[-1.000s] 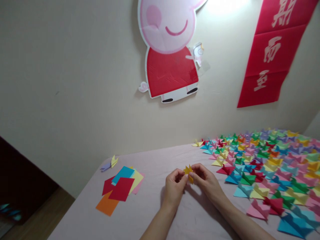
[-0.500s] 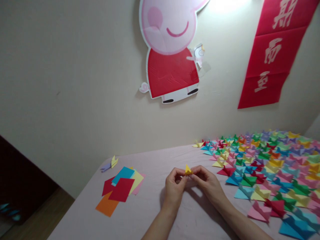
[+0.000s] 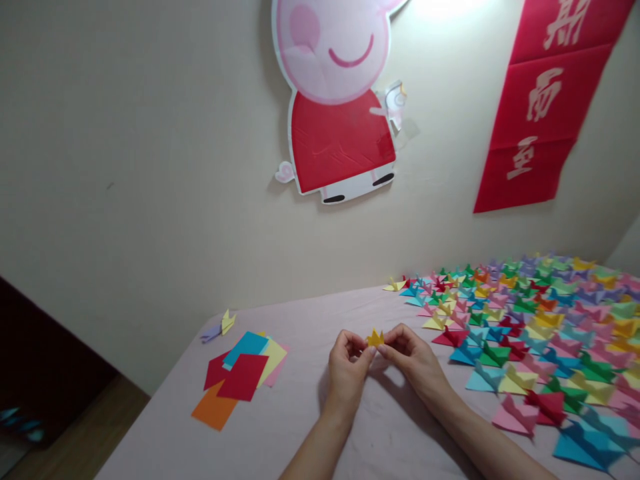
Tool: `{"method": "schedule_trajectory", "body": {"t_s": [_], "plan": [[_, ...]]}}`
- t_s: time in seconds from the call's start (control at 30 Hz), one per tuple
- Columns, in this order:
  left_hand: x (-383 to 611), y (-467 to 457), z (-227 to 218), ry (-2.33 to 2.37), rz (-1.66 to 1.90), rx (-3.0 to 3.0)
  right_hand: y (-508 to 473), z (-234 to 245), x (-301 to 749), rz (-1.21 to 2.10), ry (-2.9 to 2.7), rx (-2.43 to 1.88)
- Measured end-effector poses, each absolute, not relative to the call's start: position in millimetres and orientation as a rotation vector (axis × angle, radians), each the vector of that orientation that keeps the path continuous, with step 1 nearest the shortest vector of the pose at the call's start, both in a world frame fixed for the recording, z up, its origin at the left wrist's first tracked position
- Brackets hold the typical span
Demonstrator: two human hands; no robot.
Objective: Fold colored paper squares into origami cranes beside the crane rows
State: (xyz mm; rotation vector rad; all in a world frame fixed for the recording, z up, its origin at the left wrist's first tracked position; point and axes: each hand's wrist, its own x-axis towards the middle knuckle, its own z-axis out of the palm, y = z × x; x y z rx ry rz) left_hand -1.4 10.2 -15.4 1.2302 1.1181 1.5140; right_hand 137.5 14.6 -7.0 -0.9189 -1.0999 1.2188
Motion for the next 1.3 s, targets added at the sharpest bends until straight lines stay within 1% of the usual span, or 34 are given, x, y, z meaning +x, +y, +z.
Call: {"method": "schedule_trajectory", "body": {"t_s": [0.2, 0.5, 0.73, 1.03, 1.3], "plan": [[-1, 7, -8, 1.128, 1.475, 1.191, 15, -6, 136, 1.225, -1.1, -0.911], [-5, -3, 2, 1.359, 1.335, 1.55, 12, -1, 134, 1.185, -1.243, -0.981], [-6, 3, -1, 1.253, 1.165, 1.675, 14, 0, 138, 1.217, -1.189, -0.973], [-8, 5, 0, 1.185, 1.181, 1.611, 14, -3, 138, 1.235, -1.205, -0.962], [-5, 5, -9, 1.227, 1.193, 1.669, 14, 1, 139, 1.235, -1.194, -0.957]]}}
